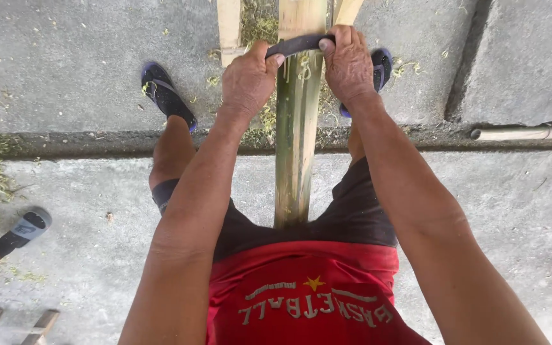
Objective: Using a small sickle-shaped blade to strip or shave the outer surface of a bamboo stalk.
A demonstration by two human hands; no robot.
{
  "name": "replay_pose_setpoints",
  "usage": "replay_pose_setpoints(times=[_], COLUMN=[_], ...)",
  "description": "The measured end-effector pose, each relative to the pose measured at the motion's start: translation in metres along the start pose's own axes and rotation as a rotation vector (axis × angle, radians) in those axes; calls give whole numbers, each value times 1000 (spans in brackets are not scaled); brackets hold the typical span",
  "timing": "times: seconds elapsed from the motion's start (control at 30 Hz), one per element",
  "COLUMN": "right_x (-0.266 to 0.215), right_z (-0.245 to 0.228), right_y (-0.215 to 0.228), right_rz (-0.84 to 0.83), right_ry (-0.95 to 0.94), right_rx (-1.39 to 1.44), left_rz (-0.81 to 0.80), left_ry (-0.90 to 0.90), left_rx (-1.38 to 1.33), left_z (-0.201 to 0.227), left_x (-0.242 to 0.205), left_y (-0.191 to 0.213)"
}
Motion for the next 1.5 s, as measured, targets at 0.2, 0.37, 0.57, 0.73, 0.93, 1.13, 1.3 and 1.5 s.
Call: replay_pose_setpoints(times=[0.2, 0.37, 0.57, 0.73, 0.93, 1.13, 1.3, 1.5], right_x=[-25, -57, -134, -119, -12, -8, -19, -40], right_z=[2, -11, -12, -18, -6, -12, -22, -23], right_y=[-11, -9, -30, -23, -7, 8, 11, -1], right_rz=[-50, -141, -138, 16, -180, -3, -40, -47], right_ry=[0, -68, -122, 24, -178, -15, -43, -62], right_rx=[-49, 7, 0, 74, 93, -37, -36, -15], left_rz=[-48, -158, -223, -220, -91, 47, 45, 16], left_ry=[113, 207, 237, 151, 106, 76, 88, 99], left_rx=[4, -91, -140, -7, 51, -9, -11, -32], left_z=[8, 12, 4, -1, 5, -8, -7, -13], left_x=[-26, -59, -122, -114, -20, -11, -23, -46], left_y=[-3, -3, -18, -22, -2, -17, -12, -18])
Point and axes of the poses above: each hand's wrist, its own x-axis towards the middle knuckle, its own y-axis out of the back of the hand, z = x × y, the point moved 3 cm from there along x, towards the middle knuckle, and after that the axes turned 2 degrees about -y, right-handed, at the moved point
